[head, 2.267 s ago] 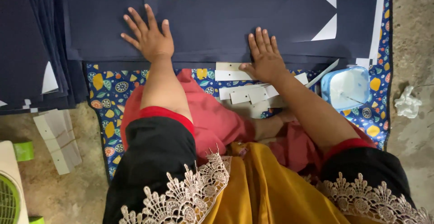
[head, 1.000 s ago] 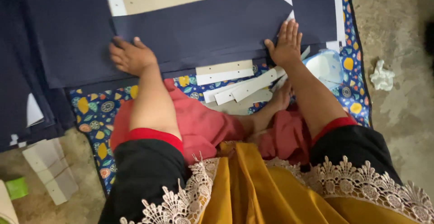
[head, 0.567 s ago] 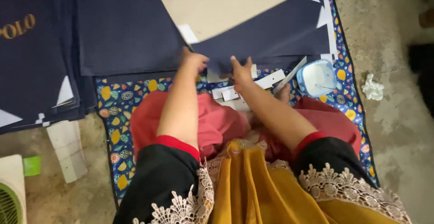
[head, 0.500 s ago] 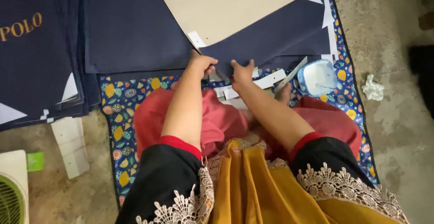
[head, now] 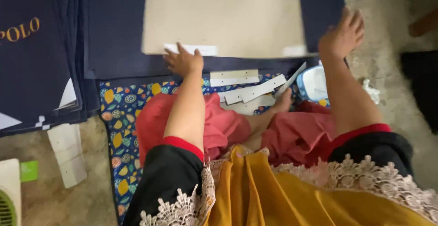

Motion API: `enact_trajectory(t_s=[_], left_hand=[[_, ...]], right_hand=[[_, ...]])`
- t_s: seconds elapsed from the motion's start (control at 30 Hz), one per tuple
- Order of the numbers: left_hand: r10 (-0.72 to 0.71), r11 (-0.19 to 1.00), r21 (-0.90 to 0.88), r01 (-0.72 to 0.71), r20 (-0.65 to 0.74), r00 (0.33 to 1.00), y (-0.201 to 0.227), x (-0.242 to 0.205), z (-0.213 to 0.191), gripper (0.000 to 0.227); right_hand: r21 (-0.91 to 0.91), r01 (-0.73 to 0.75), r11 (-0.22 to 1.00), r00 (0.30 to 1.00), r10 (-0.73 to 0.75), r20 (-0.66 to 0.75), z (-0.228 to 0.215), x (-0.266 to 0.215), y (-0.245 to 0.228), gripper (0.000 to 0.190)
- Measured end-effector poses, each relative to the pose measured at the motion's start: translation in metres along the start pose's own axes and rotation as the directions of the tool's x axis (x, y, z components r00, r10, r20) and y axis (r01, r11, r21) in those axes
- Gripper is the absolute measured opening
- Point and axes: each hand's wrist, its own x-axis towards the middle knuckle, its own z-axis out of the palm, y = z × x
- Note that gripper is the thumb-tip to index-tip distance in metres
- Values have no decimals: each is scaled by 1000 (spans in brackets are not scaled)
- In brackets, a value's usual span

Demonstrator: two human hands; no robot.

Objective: The person sits on a mat and assembles paper products by applying a white paste to small rectangular inserts and adhering them to the edges of large dark blue sheets. They then fold the sheets over the inserts to secure them, repeating the process for multiple units.

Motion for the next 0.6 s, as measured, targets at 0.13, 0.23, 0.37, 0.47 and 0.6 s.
enact_trajectory(t_s=[0.13, 0.23, 0.37, 0.47, 0.6], left_hand=[[158, 982, 102, -157, -2, 987, 1, 30, 19, 70], [136, 989, 69, -133, -42, 990, -5, 53, 27, 69], [-16, 999, -51, 15, -7, 1000, -32, 104, 79, 69], [12, 1000, -9, -12, 14, 1000, -19, 88, 62, 66], [29, 1000, 6, -29, 40, 999, -18, 70, 62, 65]], right_hand=[[33, 613, 789, 750, -568, -338, 6, -66, -69, 56], [441, 721, 535, 671, -699, -248, 8, -143, -146, 50], [497, 627, 601, 485, -799, 354, -24, -219, -188, 99], [381, 655, 652, 387, -723, 573, -85, -236, -193, 123], [356, 656, 665, 456, -725, 516, -64, -239, -185, 106]])
